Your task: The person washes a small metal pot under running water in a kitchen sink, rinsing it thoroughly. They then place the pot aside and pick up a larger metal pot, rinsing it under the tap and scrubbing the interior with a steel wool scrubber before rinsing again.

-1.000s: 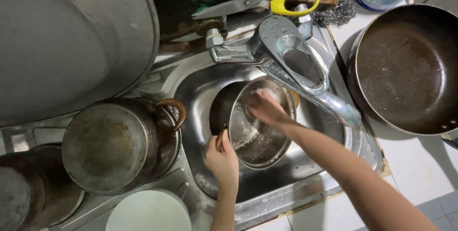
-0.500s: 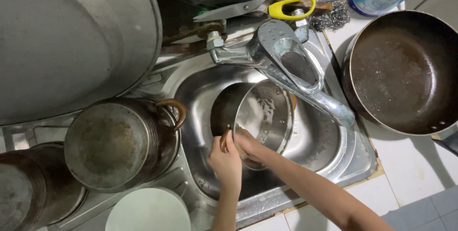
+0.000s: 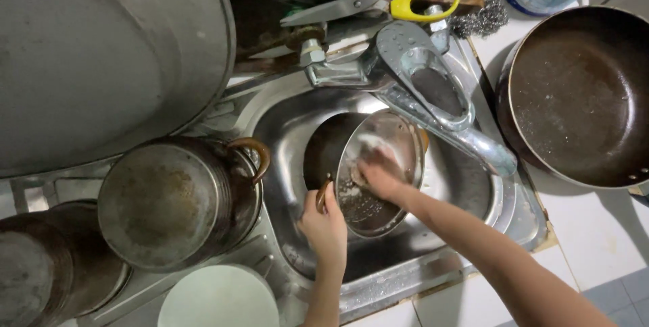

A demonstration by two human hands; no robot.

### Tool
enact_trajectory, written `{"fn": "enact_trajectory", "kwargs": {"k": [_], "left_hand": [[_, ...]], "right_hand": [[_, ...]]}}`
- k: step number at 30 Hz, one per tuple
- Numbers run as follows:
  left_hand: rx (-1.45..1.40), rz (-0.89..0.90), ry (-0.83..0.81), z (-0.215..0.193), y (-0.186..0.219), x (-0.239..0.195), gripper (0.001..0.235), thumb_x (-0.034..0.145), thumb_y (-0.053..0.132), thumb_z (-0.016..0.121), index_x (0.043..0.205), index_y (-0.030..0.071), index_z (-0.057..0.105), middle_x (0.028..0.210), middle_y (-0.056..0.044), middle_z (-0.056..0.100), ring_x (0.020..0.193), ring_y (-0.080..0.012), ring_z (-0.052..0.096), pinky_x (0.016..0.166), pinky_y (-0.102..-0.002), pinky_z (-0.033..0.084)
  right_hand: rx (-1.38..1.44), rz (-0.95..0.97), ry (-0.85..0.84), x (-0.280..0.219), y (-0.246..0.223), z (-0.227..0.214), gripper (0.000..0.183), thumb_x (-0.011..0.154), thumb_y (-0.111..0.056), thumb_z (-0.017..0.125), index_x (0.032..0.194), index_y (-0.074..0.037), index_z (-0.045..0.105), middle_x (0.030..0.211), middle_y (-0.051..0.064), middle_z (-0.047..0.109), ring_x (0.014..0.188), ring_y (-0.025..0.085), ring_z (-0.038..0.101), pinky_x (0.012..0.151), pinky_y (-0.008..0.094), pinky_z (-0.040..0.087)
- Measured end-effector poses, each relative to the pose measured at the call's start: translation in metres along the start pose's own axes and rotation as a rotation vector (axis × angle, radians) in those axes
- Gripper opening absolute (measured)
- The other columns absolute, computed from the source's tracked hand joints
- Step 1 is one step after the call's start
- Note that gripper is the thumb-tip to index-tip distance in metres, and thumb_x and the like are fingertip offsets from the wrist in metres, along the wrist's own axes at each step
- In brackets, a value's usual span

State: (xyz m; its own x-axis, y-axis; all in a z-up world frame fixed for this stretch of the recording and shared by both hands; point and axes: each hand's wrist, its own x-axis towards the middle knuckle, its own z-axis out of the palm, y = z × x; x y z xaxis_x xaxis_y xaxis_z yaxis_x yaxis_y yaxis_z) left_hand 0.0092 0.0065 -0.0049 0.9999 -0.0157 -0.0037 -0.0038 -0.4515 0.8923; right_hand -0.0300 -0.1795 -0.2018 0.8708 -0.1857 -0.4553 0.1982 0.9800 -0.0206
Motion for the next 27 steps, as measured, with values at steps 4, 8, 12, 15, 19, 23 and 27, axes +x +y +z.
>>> {"fn": "enact_trajectory", "kwargs": {"k": [4,8,12,15,19,23,27], "left_hand": [[0.028,0.021,0.0,0.005,0.001,-0.01,0.029,0.095,0.027,0.07,0.079,0.002,0.068,0.062,-0.015,0.063,0.053,-0.029,0.065,0.053,-0.039,0.049],[-0.011,0.137,-0.015,0.006,-0.002,-0.018,0.029,0.096,0.027,0.07,0.08,0.003,0.066,0.068,-0.015,0.069,0.062,-0.0318,0.071,0.053,-0.039,0.051],[0.0,0.148,0.009,0.003,0.002,-0.013,0.028,0.096,0.026,0.07,0.081,0.003,0.068,0.069,-0.016,0.068,0.063,-0.0339,0.07,0.053,-0.04,0.05],[0.019,0.086,-0.033,-0.001,0.003,-0.009,0.029,0.098,0.027,0.069,0.081,0.003,0.068,0.065,-0.014,0.067,0.057,-0.0302,0.069,0.053,-0.039,0.049],[0.039,0.074,-0.057,0.0,0.003,-0.01,0.027,0.095,0.027,0.07,0.08,0.005,0.069,0.058,-0.01,0.066,0.05,-0.0231,0.068,0.05,-0.036,0.048],[-0.041,0.109,-0.054,-0.003,0.003,-0.006,0.026,0.098,0.025,0.069,0.082,0.004,0.069,0.064,-0.009,0.067,0.054,-0.0217,0.068,0.051,-0.034,0.048],[0.021,0.068,-0.05,-0.001,0.001,-0.01,0.026,0.095,0.026,0.07,0.081,0.004,0.069,0.061,-0.01,0.067,0.052,-0.0237,0.069,0.049,-0.036,0.049]], "right_hand": [[-1.645,-0.037,0.09,-0.036,0.055,0.028,0.035,0.089,-0.035,0.073,0.107,-0.006,0.068,0.107,0.014,0.071,0.1,0.029,0.068,0.086,0.045,0.055],[-0.963,0.097,0.096,-0.041,0.091,0.041,0.029,0.101,-0.032,0.07,0.103,-0.005,0.063,0.089,0.01,0.067,0.08,0.02,0.063,0.069,0.041,0.051],[-1.269,0.091,0.106,-0.041,0.074,0.042,0.032,0.099,-0.033,0.062,0.095,-0.002,0.069,0.086,0.012,0.07,0.076,0.017,0.063,0.066,0.037,0.051],[-1.93,-0.204,-0.296,-0.028,0.027,0.028,0.033,0.086,-0.024,0.075,0.11,-0.003,0.066,0.092,0.015,0.073,0.084,0.022,0.07,0.076,0.039,0.057],[-2.556,-0.183,-0.514,0.0,-0.042,0.083,0.019,0.088,-0.022,0.063,0.099,-0.012,0.073,0.096,0.014,0.074,0.087,0.031,0.071,0.083,0.044,0.055],[-2.686,-0.408,-0.265,0.014,-0.051,0.073,0.02,0.095,-0.029,0.065,0.095,-0.01,0.07,0.095,0.016,0.071,0.091,0.034,0.068,0.083,0.047,0.053],[-2.466,-0.563,-0.111,-0.043,0.025,0.062,0.026,0.075,-0.023,0.072,0.094,-0.005,0.07,0.088,0.02,0.068,0.083,0.037,0.066,0.072,0.049,0.053]]}}
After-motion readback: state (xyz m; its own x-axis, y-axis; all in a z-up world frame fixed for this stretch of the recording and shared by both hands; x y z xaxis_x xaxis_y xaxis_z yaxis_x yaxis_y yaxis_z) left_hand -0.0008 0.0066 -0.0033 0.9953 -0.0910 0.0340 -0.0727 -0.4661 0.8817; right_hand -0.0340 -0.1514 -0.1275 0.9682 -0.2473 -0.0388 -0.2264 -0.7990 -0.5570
